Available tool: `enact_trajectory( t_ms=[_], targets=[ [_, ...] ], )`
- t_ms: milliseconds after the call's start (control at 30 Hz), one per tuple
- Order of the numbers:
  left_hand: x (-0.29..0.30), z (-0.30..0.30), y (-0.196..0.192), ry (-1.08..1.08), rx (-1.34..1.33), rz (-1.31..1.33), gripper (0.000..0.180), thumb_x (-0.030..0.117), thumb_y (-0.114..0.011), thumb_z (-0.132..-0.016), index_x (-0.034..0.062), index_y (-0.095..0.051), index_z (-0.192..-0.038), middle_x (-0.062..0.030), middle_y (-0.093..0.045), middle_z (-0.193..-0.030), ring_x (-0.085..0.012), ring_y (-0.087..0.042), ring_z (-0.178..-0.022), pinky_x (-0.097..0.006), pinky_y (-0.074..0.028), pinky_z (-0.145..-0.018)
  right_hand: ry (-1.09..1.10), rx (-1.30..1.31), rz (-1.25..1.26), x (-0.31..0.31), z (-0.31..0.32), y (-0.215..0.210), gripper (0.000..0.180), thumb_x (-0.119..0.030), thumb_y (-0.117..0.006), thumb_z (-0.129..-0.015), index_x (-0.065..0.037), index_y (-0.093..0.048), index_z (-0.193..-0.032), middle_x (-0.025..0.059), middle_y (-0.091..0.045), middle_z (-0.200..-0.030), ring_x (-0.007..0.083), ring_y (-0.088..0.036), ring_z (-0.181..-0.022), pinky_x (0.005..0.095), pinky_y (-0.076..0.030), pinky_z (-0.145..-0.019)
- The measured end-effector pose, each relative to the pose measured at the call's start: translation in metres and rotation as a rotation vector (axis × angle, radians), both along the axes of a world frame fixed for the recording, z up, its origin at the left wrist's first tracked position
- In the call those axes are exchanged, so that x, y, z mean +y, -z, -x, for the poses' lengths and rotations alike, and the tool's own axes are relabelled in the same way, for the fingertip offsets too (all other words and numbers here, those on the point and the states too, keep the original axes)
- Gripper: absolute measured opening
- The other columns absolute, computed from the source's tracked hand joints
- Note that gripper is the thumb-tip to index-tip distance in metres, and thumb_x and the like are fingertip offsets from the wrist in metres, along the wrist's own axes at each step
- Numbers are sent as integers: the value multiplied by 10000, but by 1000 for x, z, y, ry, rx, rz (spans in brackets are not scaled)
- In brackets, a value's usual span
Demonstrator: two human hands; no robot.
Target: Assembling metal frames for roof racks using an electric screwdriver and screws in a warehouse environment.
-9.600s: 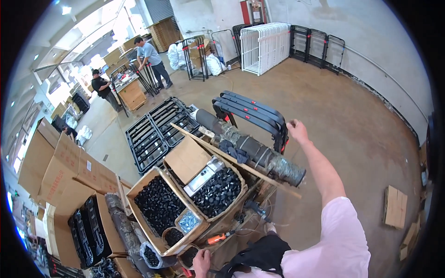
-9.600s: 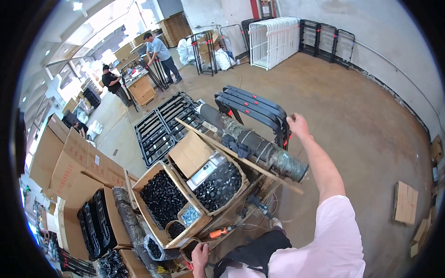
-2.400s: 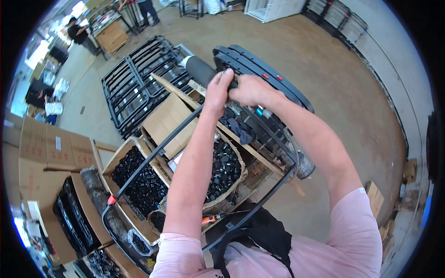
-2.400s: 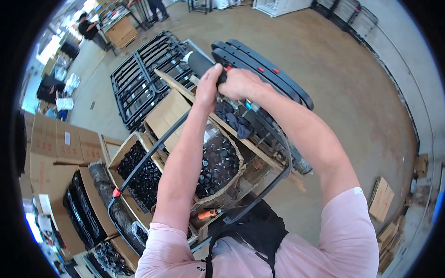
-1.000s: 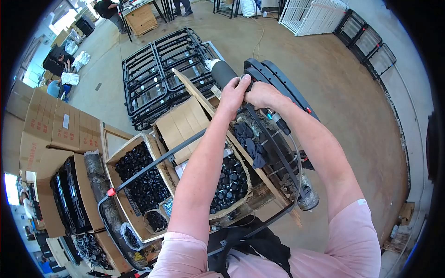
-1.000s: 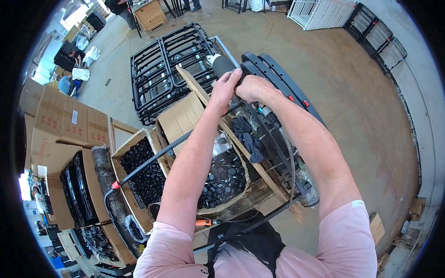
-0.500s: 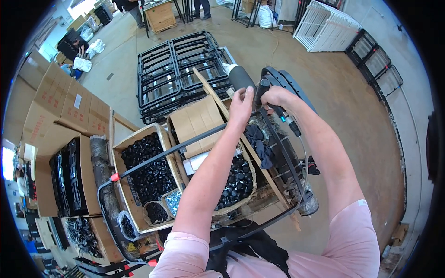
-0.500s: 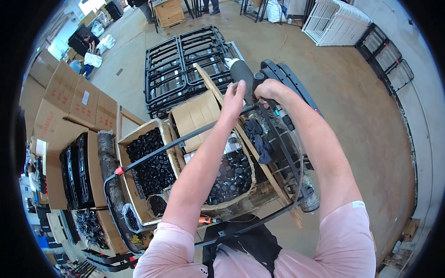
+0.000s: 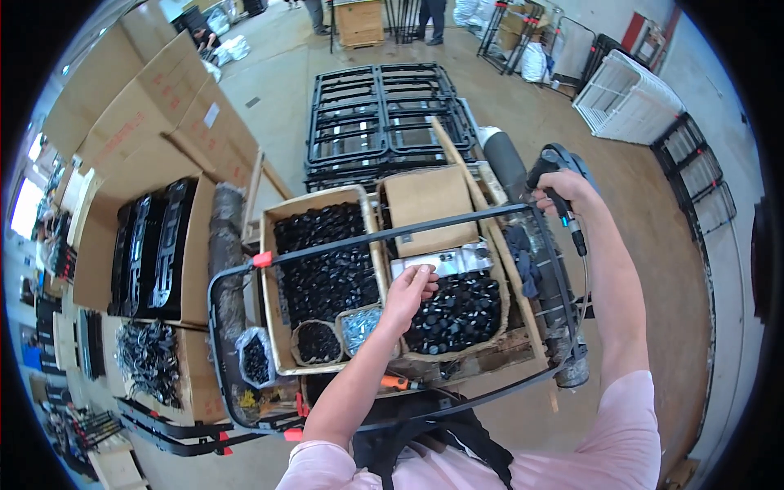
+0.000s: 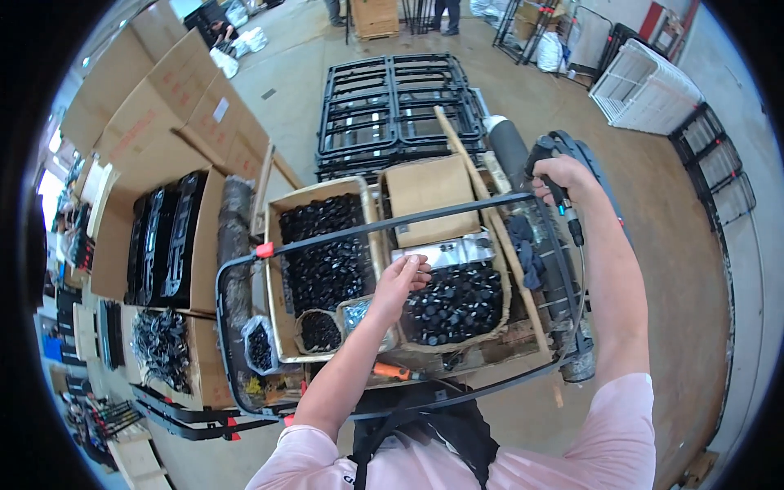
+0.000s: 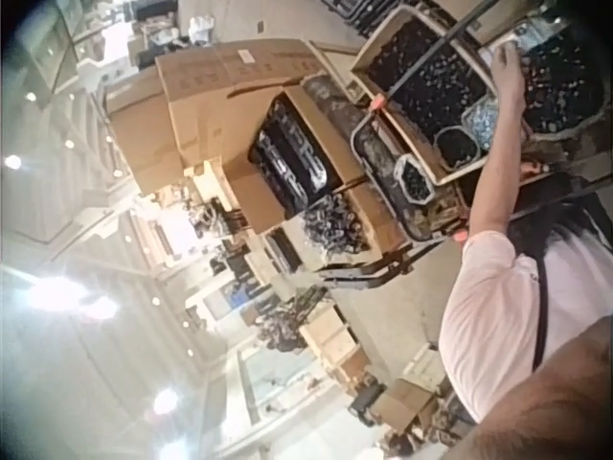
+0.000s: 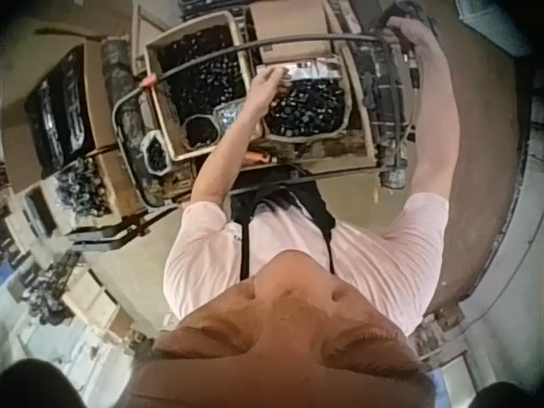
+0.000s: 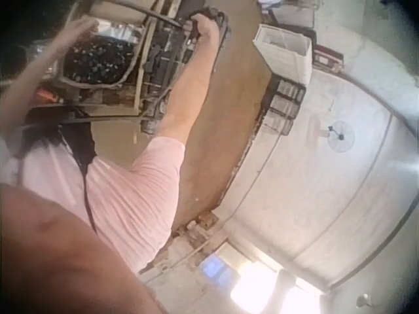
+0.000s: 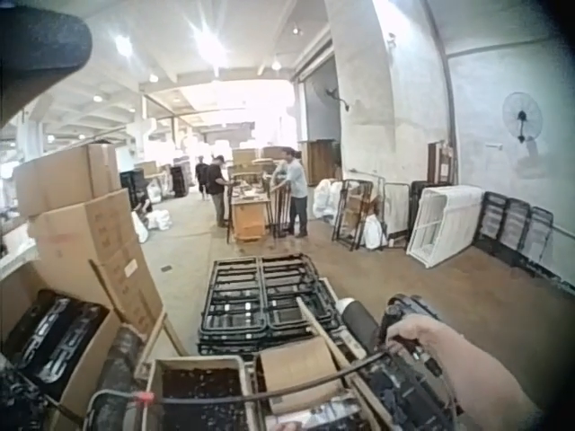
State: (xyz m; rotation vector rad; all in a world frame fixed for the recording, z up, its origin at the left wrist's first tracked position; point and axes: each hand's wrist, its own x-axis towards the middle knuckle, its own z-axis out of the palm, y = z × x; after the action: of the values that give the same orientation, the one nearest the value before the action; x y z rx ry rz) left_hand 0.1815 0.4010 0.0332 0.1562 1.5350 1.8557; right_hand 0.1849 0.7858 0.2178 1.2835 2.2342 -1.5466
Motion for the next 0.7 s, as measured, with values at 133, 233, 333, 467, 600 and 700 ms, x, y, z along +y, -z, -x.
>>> enact_trajectory(
  t_ms=[133, 233, 333, 467, 600, 700],
  targets=[
    [-69, 9, 7, -33, -87, -24, 391, 361, -539, -1140, 26, -661, -1299, -45, -714, -1129, -122, -677, -959, -289, -554, -858, -59, 138, 72, -61, 5, -17, 232, -176, -684, -888, -25, -630, -1056, 66, -673, -788, 164, -674, -620, 305, -532, -495],
    [-117, 22, 3, -14, -106, -104, 422, 402, -516, -1144, 39, -660, -1306, -49, -717, -1129, -132, -684, -965, -313, -566, -863, -246, 156, -129, -166, -3, -46, 368, -158, -713, -853, 10, -678, -1178, 99, -697, -811, 170, -714, -622, 326, -564, -517],
    [-169, 41, -11, -27, -260, -132, 503, 482, -506, -1134, 32, -652, -1306, -52, -716, -1124, -143, -688, -978, -331, -572, -866, -558, -23, -341, -300, 8, -35, 529, -163, -732, -822, 7, -635, -1314, 159, -742, -921, 211, -768, -780, 353, -600, -656],
    [-228, 53, -38, -81, -565, -265, 605, 634, -525, -1079, 68, -693, -1211, -32, -704, -1070, -159, -668, -900, -316, -572, -803, -1151, 10, -656, -443, -15, 44, 730, -230, -795, -783, -76, -506, -1436, 260, -737, -1152, 411, -741, -1052, 510, -611, -888],
    [-302, 42, 39, -332, -282, 113, 590, 534, -677, -1035, -8, -702, -1266, -80, -740, -1154, -181, -675, -994, -363, -544, -875, -1247, 232, -693, -530, -16, 137, 720, -278, -866, -782, -4, -506, -1342, 247, -714, -1059, 425, -745, -941, 500, -623, -800],
    [-339, 52, 46, -445, -29, 433, 565, 534, -699, -1010, -23, -760, -1077, -91, -757, -1008, -168, -655, -911, -370, -531, -822, -1258, 253, -669, -567, 1, 170, 718, -295, -863, -788, 2, -505, -1336, 250, -716, -1060, 434, -742, -943, 509, -622, -800]
  ],
)
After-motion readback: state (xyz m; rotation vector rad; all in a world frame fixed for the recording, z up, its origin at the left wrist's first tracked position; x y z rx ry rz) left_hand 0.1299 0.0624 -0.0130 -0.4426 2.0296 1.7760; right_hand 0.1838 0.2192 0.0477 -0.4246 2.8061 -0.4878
